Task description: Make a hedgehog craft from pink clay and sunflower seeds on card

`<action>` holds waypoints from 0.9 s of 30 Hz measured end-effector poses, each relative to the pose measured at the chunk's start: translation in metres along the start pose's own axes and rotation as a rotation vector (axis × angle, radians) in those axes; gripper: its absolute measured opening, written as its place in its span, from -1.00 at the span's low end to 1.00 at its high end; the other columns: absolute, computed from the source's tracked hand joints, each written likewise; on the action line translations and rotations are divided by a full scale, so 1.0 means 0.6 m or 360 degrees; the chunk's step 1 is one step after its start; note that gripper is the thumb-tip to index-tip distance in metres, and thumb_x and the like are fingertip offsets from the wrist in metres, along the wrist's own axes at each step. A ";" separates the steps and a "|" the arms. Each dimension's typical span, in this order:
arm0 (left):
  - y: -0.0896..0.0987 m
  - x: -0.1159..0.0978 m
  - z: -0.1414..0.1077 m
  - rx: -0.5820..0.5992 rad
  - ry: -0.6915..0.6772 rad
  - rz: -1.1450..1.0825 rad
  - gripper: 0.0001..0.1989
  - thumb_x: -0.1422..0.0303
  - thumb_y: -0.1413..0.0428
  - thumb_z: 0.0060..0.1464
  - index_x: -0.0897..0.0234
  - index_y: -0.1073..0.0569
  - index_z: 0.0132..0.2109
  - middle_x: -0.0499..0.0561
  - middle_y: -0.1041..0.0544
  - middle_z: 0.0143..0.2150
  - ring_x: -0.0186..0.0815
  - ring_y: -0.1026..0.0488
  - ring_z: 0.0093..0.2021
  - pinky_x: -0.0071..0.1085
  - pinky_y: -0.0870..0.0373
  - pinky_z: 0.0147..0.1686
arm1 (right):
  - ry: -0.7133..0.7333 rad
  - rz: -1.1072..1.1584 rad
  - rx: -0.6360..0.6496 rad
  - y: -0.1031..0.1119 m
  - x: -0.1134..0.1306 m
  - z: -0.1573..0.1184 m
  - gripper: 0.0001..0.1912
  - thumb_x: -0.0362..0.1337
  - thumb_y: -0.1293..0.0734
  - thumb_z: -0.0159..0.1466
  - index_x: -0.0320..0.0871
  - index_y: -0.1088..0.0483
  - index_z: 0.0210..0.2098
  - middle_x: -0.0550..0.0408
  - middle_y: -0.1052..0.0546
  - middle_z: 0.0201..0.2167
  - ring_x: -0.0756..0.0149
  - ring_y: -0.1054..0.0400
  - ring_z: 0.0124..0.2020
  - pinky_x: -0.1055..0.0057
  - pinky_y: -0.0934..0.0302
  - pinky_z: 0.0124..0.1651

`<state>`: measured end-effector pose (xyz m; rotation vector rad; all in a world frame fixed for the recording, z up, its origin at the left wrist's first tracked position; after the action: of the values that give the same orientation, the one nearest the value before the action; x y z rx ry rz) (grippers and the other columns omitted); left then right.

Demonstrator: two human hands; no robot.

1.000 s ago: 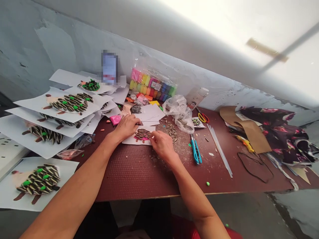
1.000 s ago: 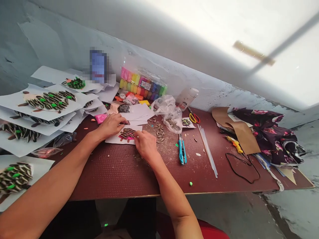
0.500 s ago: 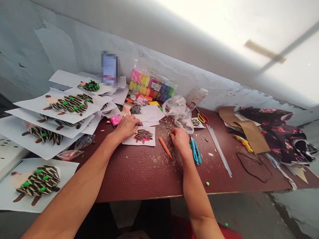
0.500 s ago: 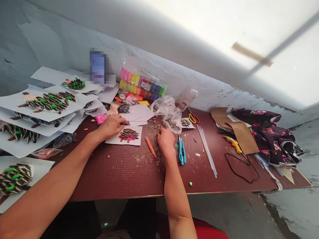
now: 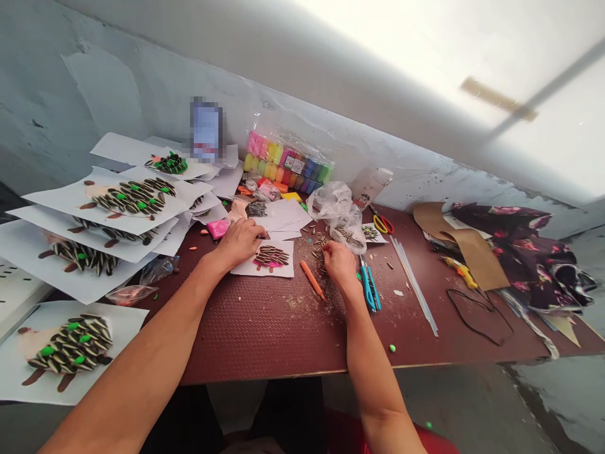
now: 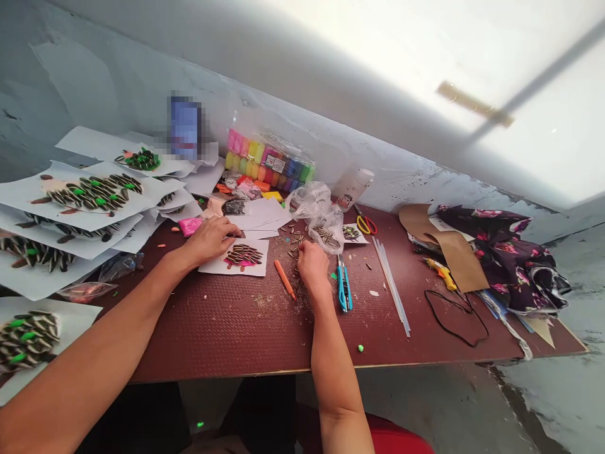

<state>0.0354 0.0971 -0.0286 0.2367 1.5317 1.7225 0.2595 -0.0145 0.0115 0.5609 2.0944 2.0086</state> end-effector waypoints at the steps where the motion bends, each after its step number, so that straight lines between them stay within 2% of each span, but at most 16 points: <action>1: 0.000 0.000 0.000 0.0001 0.0004 -0.0001 -0.73 0.43 -0.07 0.16 0.16 -0.64 -0.11 0.09 -0.56 -0.15 -0.10 -0.43 -0.04 -0.18 -0.34 0.02 | -0.0005 0.0001 -0.0014 0.002 0.000 -0.001 -0.67 -0.36 -0.19 0.41 -0.10 -0.55 0.01 -0.05 -0.60 -0.05 0.11 -0.48 0.00 0.32 -0.24 -0.06; 4: 0.001 -0.001 0.000 -0.0007 -0.0004 -0.0014 -0.74 0.43 -0.08 0.15 0.17 -0.64 -0.12 0.09 -0.56 -0.16 -0.10 -0.43 -0.04 -0.19 -0.34 0.01 | -0.0022 -0.0001 -0.0126 0.015 -0.001 -0.004 -0.68 -0.34 -0.21 0.42 -0.09 -0.55 0.04 -0.06 -0.56 0.01 0.13 -0.47 -0.01 0.33 -0.23 -0.07; 6: 0.002 -0.002 -0.001 -0.0017 -0.0010 -0.0011 -0.74 0.44 -0.08 0.15 0.17 -0.64 -0.13 0.09 -0.56 -0.17 -0.10 -0.43 -0.05 -0.19 -0.34 0.01 | 0.0012 0.0009 -0.0155 0.018 0.002 -0.005 -0.72 -0.30 -0.24 0.42 -0.09 -0.57 -0.02 -0.04 -0.56 -0.01 0.16 -0.46 -0.03 0.35 -0.23 -0.08; 10: 0.003 -0.003 -0.001 -0.0024 -0.0008 0.0005 -0.73 0.46 -0.07 0.15 0.17 -0.65 -0.12 0.09 -0.56 -0.18 -0.11 -0.43 -0.06 -0.20 -0.33 0.00 | 0.0112 0.0028 -0.0017 0.002 0.016 -0.005 -0.81 -0.24 -0.31 0.40 -0.11 -0.59 -0.17 0.01 -0.60 -0.14 0.21 -0.46 -0.10 0.38 -0.21 -0.13; 16: 0.004 -0.003 -0.001 -0.0009 0.0005 0.0003 -0.71 0.47 -0.07 0.15 0.16 -0.66 -0.11 0.09 -0.57 -0.18 -0.11 -0.44 -0.07 -0.20 -0.34 -0.02 | 0.0173 -0.0083 -0.0012 -0.010 0.038 -0.011 -0.81 -0.27 -0.27 0.43 -0.12 -0.54 -0.11 -0.05 -0.57 -0.08 0.21 -0.46 -0.10 0.38 -0.21 -0.16; 20: 0.006 -0.004 -0.001 -0.0007 0.0018 0.0002 -0.70 0.46 -0.07 0.16 0.16 -0.66 -0.10 0.09 -0.57 -0.17 -0.10 -0.44 -0.06 -0.20 -0.34 -0.02 | 0.0190 -0.0143 -0.0012 -0.016 0.039 -0.012 -0.79 -0.30 -0.22 0.46 -0.16 -0.49 -0.07 -0.12 -0.55 -0.04 0.17 -0.45 -0.09 0.35 -0.22 -0.15; 23: 0.006 -0.004 -0.001 0.0005 0.0020 0.0009 -0.70 0.46 -0.06 0.15 0.17 -0.66 -0.10 0.10 -0.57 -0.16 -0.09 -0.44 -0.05 -0.19 -0.34 -0.01 | 0.0250 -0.0066 -0.0106 -0.013 0.038 -0.009 -0.80 -0.32 -0.19 0.45 -0.17 -0.45 -0.10 -0.14 -0.55 -0.07 0.18 -0.43 -0.13 0.36 -0.21 -0.15; 27: 0.005 -0.004 0.000 0.0009 -0.0001 0.0030 -0.71 0.46 -0.07 0.13 0.18 -0.65 -0.11 0.09 -0.57 -0.16 -0.10 -0.45 -0.06 -0.19 -0.35 -0.01 | 0.0440 0.0226 -0.0301 0.001 0.055 -0.013 -0.82 -0.36 -0.17 0.43 -0.17 -0.41 -0.17 -0.09 -0.55 -0.14 0.19 -0.41 -0.15 0.36 -0.19 -0.14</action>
<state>0.0359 0.0956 -0.0249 0.2552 1.5381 1.7328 0.2262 -0.0089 0.0165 0.4310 2.0247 2.4572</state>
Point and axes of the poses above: each hand's wrist, its own z-axis towards the middle knuckle, its own y-axis out of the back of the hand, x = y × z, the point moved 9 cm from there along z, towards the middle knuckle
